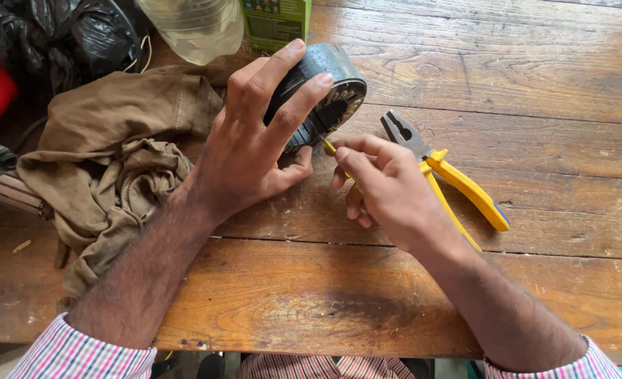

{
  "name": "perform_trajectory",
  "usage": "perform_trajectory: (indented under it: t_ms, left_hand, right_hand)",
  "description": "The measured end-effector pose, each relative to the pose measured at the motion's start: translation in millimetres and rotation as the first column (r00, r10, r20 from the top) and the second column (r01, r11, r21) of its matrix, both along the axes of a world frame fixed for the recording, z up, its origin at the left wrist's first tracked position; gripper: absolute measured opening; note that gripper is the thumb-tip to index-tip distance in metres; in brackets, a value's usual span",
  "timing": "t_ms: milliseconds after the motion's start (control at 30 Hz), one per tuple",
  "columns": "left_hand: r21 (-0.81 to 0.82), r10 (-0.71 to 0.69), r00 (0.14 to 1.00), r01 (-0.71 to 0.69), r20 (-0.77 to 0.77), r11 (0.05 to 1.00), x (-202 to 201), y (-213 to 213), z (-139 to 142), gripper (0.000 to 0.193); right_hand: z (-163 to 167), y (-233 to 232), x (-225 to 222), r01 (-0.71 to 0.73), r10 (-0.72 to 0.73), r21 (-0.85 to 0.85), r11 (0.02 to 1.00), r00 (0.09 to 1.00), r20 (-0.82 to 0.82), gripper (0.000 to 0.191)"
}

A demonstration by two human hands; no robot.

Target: The person holds a motor stator on a wooden workbench and uses a screwdriver to pry at the copper windings and slots, rotating the stator to work around it. They then use pliers to grip and pull material out of the stator slots.

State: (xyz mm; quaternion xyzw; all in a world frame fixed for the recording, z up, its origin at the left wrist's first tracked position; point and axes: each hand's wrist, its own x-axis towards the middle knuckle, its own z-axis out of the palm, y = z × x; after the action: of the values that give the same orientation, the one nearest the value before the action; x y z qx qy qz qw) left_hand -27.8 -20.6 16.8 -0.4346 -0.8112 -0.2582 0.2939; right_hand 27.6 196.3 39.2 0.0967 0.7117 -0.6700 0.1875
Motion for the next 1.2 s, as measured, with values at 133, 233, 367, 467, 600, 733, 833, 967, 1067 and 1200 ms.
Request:
perform_trajectory:
  t_ms: [133, 233, 367, 467, 600, 733, 833, 967, 1067, 1200]
  left_hand:
    - [-0.011, -0.001, 1.000, 0.001, 0.011, 1.000, 0, 1, 1, 0.089]
    - [-0.014, -0.001, 1.000, 0.001, 0.007, 1.000, 1, 1, 1, 0.089]
    - [-0.013, -0.008, 1.000, 0.008, 0.003, 1.000, -1, 1, 1, 0.089]
    - [-0.011, -0.014, 1.000, 0.014, 0.004, 1.000, -1, 0, 1, 0.090]
    - [0.000, -0.027, 0.999, 0.027, 0.017, 1.000, -2, -1, 0, 0.091]
    - [-0.010, -0.022, 1.000, 0.022, 0.005, 1.000, -3, -2, -2, 0.091]
    - [-0.002, -0.030, 1.000, 0.030, 0.010, 1.000, -4, -3, -2, 0.091]
    - [0.022, -0.039, 0.999, 0.038, 0.031, 0.999, -2, -1, -3, 0.094]
    - [0.033, -0.033, 0.999, 0.032, 0.031, 0.999, -2, 0, -3, 0.094]
    - [0.010, -0.028, 0.999, 0.028, 0.024, 1.000, -3, -2, -2, 0.093]
  right_hand:
    - [4, -6, 3, -0.066, 0.077, 0.203, 0.977, 0.996, -0.048, 0.033]
    - [7, -7, 4, -0.066, 0.086, 0.263, 0.963, 0.994, -0.066, 0.033]
    - [10, -8, 5, -0.100, 0.124, 0.328, 0.939, 0.991, -0.052, 0.032]
    - [8, -10, 5, -0.103, 0.128, 0.338, 0.936, 0.990, -0.054, 0.032]
    - [6, -12, 5, -0.082, 0.106, 0.286, 0.955, 0.992, -0.071, 0.030]
    - [6, -12, 3, -0.075, 0.098, 0.290, 0.954, 0.993, -0.065, 0.030]
    - [4, -13, 1, -0.080, 0.093, 0.270, 0.960, 0.995, -0.032, 0.031]
    - [-3, -16, -4, -0.054, 0.062, 0.182, 0.982, 0.997, -0.035, 0.032]
    - [-11, -20, -4, -0.011, 0.015, 0.094, 0.995, 0.999, -0.049, 0.031]
    - [-18, -17, -4, 0.058, -0.062, -0.097, 0.994, 0.997, -0.046, 0.026]
